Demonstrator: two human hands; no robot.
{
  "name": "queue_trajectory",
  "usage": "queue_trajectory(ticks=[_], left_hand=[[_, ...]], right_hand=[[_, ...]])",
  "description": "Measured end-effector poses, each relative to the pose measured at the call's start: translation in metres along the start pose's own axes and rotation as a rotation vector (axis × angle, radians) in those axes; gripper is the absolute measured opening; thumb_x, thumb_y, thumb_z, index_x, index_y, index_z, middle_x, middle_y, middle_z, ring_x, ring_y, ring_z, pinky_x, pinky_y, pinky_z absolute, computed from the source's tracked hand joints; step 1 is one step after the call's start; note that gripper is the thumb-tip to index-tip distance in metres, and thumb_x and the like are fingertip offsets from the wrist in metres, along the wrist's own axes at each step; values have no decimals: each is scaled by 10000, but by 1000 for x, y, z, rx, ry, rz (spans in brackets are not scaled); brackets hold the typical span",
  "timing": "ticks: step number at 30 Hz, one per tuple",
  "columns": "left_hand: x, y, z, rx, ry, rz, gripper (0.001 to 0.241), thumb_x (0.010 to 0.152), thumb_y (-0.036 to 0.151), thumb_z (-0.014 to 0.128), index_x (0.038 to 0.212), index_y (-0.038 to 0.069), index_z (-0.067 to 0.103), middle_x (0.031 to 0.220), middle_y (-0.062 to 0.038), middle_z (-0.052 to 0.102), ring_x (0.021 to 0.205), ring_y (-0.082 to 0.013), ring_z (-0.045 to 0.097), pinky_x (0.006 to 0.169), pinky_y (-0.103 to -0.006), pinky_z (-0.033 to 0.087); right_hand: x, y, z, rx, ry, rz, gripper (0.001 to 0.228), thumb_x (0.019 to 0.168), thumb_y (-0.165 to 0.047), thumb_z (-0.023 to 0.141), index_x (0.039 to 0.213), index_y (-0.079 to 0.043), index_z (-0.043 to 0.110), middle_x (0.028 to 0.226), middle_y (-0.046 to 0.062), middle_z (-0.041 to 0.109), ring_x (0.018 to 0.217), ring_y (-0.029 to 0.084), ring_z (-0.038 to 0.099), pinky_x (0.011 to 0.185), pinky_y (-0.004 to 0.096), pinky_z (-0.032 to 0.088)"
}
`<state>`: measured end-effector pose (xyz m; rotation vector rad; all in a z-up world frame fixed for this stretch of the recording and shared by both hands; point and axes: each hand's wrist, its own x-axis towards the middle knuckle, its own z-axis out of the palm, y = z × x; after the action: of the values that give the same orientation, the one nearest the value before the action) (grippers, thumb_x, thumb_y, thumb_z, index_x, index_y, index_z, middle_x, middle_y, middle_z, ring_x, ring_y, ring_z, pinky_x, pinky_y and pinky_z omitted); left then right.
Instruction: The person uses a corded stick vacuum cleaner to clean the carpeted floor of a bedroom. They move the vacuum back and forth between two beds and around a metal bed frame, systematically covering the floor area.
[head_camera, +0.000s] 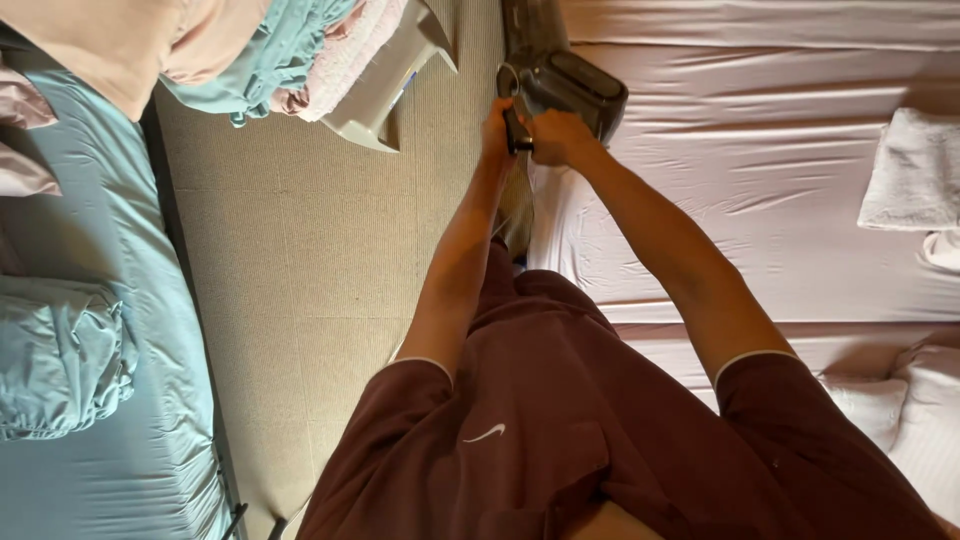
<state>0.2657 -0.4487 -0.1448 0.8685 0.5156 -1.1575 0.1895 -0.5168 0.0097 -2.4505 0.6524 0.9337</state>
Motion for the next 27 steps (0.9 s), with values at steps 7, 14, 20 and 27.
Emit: queue_trajectory(ticks=[7, 14, 20, 27], left_hand=[[-45, -59, -63, 383, 197, 11, 484, 722, 404, 792, 952, -6, 676, 779, -167, 698, 657, -282, 685, 557, -404, 540], [-135, -99, -68, 683, 275, -64, 536, 782, 425, 727, 1109, 8, 646, 857, -132, 709, 737, -229, 686, 694, -382, 561], [-185, -127, -64, 691, 259, -90, 629, 789, 434, 713, 1212, -14, 586, 926, -119, 640, 805, -204, 613, 710, -375, 535], [-148, -112, -15, 659, 224, -34, 473, 804, 330, 686, 1061, -63, 623, 771, -113, 614, 643, -206, 608, 567, -376, 530]], right_hand=[[-79, -22, 56, 186, -28, 80, 435, 789, -282, 682, 1142, -37, 751, 1148, 224, 748, 1121, 421, 696, 944, 555, 569], [-138, -10, 144, 438, 58, 58, 417, 793, -349, 713, 1066, -35, 743, 1047, 232, 755, 1088, 425, 703, 909, 555, 570], [-186, 2, 157, 460, 26, 40, 363, 753, -275, 705, 1025, -41, 754, 1017, 238, 758, 1075, 436, 707, 887, 549, 571], [-174, 24, 123, 564, 198, -23, 228, 643, -178, 699, 814, -28, 727, 763, 200, 720, 854, 412, 737, 729, 495, 538]])
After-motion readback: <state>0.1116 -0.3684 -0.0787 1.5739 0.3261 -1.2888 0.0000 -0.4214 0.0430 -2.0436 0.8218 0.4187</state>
